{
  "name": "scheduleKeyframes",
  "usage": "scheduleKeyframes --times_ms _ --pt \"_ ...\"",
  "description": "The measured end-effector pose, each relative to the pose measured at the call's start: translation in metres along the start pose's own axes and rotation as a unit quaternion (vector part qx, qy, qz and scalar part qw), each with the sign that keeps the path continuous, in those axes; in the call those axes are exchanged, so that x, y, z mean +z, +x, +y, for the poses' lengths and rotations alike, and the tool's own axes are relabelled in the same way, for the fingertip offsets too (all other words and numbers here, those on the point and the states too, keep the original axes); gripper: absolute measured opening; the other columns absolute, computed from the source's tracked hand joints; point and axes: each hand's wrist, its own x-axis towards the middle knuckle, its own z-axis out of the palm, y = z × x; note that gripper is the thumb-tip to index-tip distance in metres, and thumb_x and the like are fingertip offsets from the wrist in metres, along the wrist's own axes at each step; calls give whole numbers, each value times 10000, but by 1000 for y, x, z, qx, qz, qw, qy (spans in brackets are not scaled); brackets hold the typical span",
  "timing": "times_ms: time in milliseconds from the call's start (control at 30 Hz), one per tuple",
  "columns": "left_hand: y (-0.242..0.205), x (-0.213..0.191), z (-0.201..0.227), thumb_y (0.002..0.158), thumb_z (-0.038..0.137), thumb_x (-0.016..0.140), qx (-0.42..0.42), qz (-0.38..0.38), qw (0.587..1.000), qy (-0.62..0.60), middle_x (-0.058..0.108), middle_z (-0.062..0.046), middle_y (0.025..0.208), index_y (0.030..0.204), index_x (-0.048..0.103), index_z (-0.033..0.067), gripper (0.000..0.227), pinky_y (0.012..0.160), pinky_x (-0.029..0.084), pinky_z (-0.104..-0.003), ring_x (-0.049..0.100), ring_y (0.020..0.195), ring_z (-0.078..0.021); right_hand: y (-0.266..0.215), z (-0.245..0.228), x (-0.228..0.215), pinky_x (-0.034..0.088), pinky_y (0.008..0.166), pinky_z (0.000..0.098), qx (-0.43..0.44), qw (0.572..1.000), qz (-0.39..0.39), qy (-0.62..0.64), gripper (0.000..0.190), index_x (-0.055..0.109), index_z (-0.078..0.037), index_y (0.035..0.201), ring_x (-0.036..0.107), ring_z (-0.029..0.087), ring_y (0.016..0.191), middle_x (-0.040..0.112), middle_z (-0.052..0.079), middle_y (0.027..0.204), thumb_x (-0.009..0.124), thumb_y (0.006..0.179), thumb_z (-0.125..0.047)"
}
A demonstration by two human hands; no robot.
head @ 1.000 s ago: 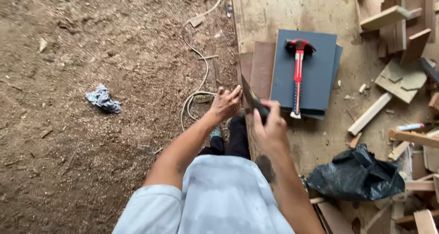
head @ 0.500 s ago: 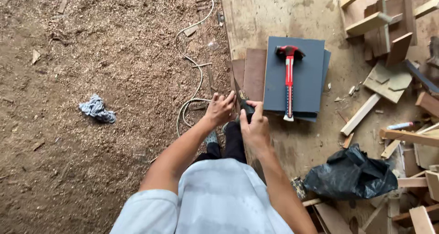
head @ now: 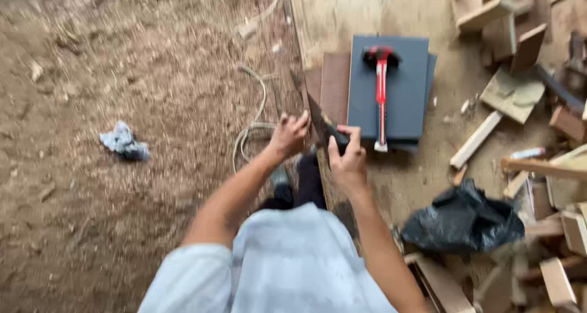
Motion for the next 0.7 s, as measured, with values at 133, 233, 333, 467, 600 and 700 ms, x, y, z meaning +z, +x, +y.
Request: scheduleKeyframes --times_ms 133,233,333,467,600,700 --pt "10 -9 -9 725 632 729 -7 2 1000 11 563 -131 1395 1292 636 79 797 978 330 -497 637 962 -242 -2 13 10 579 603 384 54 998 -18 -4 315 540 -50 1245 753 272 722 725 180 831 640 981 -191" --pt "3 -17 -4 766 647 716 -34 -55 998 1 539 -155 1435 1342 601 22 858 876 340 -444 635 950 -242 -29 -11 -15 554 573 396 110 992 -52 -41 321 551 -60 1248 739 285 646 723 182 769 635 970 -197" --pt "8 -24 -8 817 590 706 -27 -61 998 -1 547 -121 1452 1405 585 20 828 957 327 -395 628 959 -207 -58 -44 -56 570 580 377 84 993 -67 -44 314 544 -50 1227 763 259 693 734 168 791 622 955 -187" --pt "4 -22 -9 839 582 696 -19 -17 1000 -3 565 -118 1445 1330 638 42 732 1004 302 -397 619 1026 -191 -55 -41 -55 575 593 373 85 994 -56 -49 302 546 -43 1209 774 250 705 739 168 772 629 956 -184" --pt "-4 -18 2 850 548 697 -14 -5 1000 1 582 -120 1426 1286 683 54 659 1006 281 -414 598 1067 -178 -10 -3 12 585 585 384 24 1000 -12 -3 291 529 -24 1221 766 272 740 733 203 838 641 994 -167" --pt "1 -21 -7 860 531 691 -20 2 1000 -2 579 -109 1434 1240 693 75 593 1048 275 -437 592 1105 -177 15 11 41 597 518 373 90 993 -81 5 319 485 -43 1263 753 266 671 734 181 822 586 989 -172"
